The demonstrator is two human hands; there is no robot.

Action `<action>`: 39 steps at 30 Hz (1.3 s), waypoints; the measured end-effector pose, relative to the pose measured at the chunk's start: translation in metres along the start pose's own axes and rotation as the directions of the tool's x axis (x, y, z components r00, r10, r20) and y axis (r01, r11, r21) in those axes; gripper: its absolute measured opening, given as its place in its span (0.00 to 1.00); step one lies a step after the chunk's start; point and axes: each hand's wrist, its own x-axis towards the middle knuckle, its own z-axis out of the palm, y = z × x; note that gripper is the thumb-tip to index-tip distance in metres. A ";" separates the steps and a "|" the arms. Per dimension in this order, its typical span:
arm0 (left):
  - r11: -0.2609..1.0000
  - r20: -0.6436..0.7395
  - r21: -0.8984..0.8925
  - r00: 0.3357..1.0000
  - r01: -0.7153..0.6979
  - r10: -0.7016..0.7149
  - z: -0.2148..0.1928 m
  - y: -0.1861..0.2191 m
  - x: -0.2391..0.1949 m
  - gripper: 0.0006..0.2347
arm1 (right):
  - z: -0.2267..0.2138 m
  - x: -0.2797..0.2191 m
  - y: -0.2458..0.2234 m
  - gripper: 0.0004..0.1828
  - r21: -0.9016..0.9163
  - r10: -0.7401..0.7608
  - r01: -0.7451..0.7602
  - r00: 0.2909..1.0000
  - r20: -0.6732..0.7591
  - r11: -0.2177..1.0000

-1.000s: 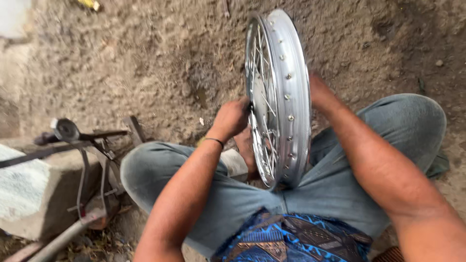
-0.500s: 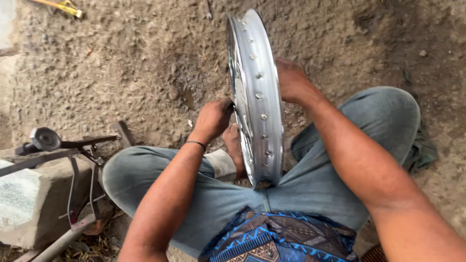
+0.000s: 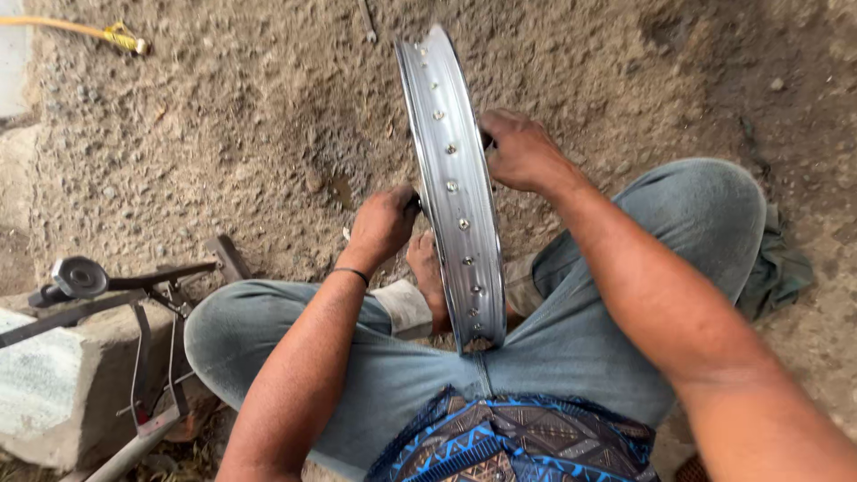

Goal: The person uses a spoke wrench to tighten the nipples on a bicycle wheel mounted on a truing stand. They rotate the wheel to access different spokes and make adjustments to true the rim.

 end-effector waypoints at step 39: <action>0.997 0.105 -0.038 0.992 0.074 -0.070 -0.003 -0.003 0.001 0.08 | -0.010 0.001 -0.013 0.31 -0.091 -0.030 0.033 0.999 0.039 0.995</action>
